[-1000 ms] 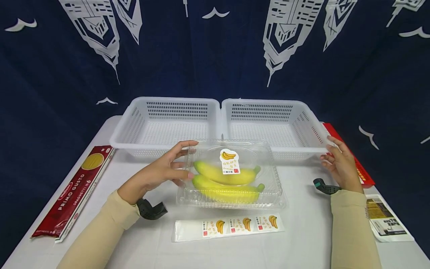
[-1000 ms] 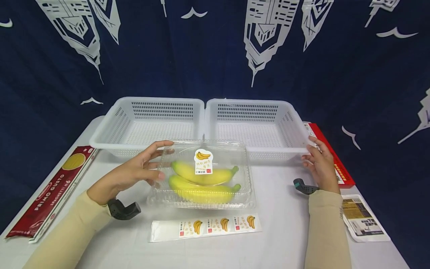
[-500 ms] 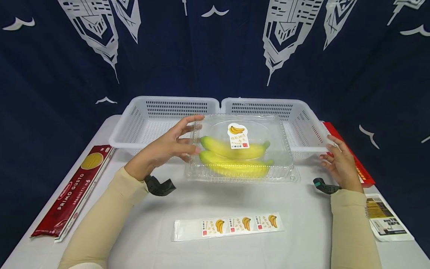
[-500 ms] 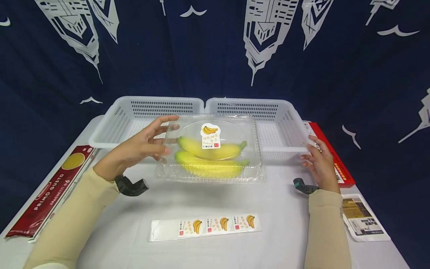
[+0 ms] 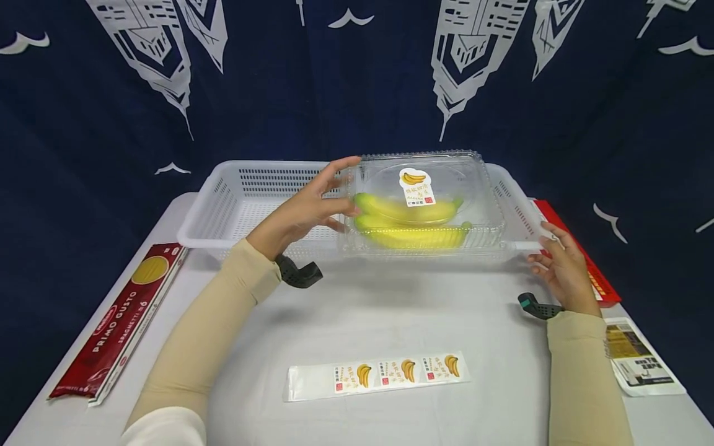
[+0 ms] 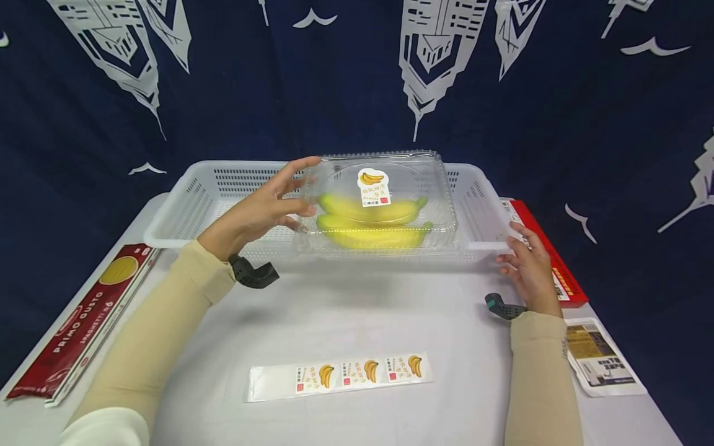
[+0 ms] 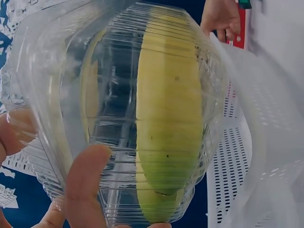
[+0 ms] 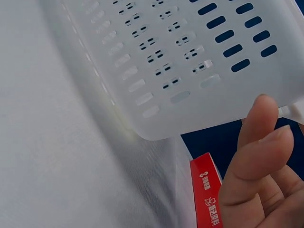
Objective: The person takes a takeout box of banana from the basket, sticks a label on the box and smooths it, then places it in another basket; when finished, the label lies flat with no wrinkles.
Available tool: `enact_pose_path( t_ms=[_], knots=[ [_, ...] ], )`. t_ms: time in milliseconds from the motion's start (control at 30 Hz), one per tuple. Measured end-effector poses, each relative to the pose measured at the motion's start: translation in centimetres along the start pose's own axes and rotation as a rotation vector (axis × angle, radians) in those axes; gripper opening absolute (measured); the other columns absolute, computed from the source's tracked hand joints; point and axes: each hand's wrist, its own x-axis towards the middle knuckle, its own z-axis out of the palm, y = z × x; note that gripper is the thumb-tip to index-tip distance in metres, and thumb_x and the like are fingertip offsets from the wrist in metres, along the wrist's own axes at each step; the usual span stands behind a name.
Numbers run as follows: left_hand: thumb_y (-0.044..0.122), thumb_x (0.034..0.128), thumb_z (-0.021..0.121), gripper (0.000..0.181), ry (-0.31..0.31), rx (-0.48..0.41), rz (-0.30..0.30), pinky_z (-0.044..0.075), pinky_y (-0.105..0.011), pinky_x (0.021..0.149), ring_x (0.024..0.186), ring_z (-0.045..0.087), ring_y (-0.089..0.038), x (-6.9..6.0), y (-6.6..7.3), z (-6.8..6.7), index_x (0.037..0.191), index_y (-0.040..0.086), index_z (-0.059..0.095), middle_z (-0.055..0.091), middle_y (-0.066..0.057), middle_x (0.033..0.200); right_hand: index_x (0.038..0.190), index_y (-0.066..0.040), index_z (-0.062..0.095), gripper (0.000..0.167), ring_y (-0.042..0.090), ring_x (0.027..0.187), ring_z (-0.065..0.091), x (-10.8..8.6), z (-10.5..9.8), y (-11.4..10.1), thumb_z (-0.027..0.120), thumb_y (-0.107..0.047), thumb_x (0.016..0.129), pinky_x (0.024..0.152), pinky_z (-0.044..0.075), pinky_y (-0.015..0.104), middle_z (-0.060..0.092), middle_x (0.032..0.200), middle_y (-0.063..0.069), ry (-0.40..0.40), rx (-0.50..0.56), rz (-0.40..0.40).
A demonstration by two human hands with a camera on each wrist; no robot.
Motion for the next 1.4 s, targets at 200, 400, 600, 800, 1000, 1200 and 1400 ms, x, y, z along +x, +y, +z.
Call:
enact_pose_path(
  t_ms=[200,400,600,800,1000,1200,1400],
  knots=[
    [0.002,0.0933,0.069,0.089,0.044,-0.034,0.001,0.058,-0.057,0.095,0.131,0.061,-0.034,2.6,0.1,0.4,0.169,0.033,0.033,0.017,-0.01,0.177,0.141,-0.032,0.058,0.031,0.016,0.076,0.071,0.0,0.3,-0.1,0.062,-0.024,0.112,0.065,0.06,0.022,0.047,0.132,-0.003,0.012,-0.022,0.002],
    [0.003,0.0948,0.07,0.09,0.087,-0.055,-0.006,0.056,-0.059,0.102,0.152,0.044,-0.03,5.1,-0.1,1.4,0.17,0.035,0.032,0.016,-0.01,0.178,0.141,-0.032,0.058,0.031,0.017,0.076,0.071,0.1,0.2,-0.1,0.063,-0.024,0.112,0.065,0.06,0.022,0.047,0.13,-0.004,0.016,-0.024,0.012],
    [0.004,0.0971,0.07,0.089,0.12,-0.08,-0.031,0.057,-0.057,0.103,0.15,0.049,-0.032,7.4,-1.1,2.7,0.171,0.036,0.031,0.017,-0.01,0.179,0.142,-0.031,0.058,0.031,0.017,0.077,0.071,0.1,0.0,-0.2,0.062,-0.023,0.112,0.065,0.06,0.023,0.047,0.131,-0.005,0.009,-0.018,0.015],
    [0.003,0.0995,0.069,0.088,0.125,-0.086,-0.059,0.06,-0.051,0.1,0.141,0.058,-0.034,9.5,-2.3,3.7,0.171,0.036,0.03,0.015,-0.013,0.179,0.141,-0.031,0.059,0.03,0.017,0.077,0.072,0.0,-0.1,-0.2,0.062,-0.023,0.112,0.065,0.06,0.022,0.047,0.131,-0.004,0.007,-0.017,0.011],
    [0.005,0.0995,0.07,0.088,0.135,-0.072,-0.116,0.062,-0.044,0.097,0.154,0.044,-0.03,11.1,-3.4,4.5,0.171,0.036,0.03,0.014,-0.014,0.18,0.142,-0.032,0.058,0.032,0.016,0.077,0.072,0.0,-0.1,-0.1,0.063,-0.024,0.112,0.065,0.06,0.022,0.046,0.131,-0.004,0.012,-0.03,0.021],
    [0.006,0.0958,0.071,0.091,0.157,-0.054,-0.143,0.064,-0.038,0.089,0.142,0.058,-0.032,12.4,-4.1,5.5,0.172,0.034,0.03,0.017,-0.017,0.179,0.14,-0.033,0.06,0.03,0.016,0.075,0.071,0.0,0.0,0.0,0.062,-0.023,0.112,0.064,0.059,0.021,0.045,0.13,-0.003,0.025,-0.041,0.0],
    [0.006,0.0942,0.072,0.091,0.19,-0.071,-0.147,0.063,-0.035,0.08,0.139,0.057,-0.03,13.4,-4.8,6.4,0.172,0.027,0.03,0.022,-0.018,0.177,0.139,-0.033,0.061,0.029,0.015,0.074,0.07,0.0,0.1,0.1,0.063,-0.023,0.112,0.063,0.059,0.021,0.046,0.13,-0.002,0.03,-0.041,-0.014]
  ],
)
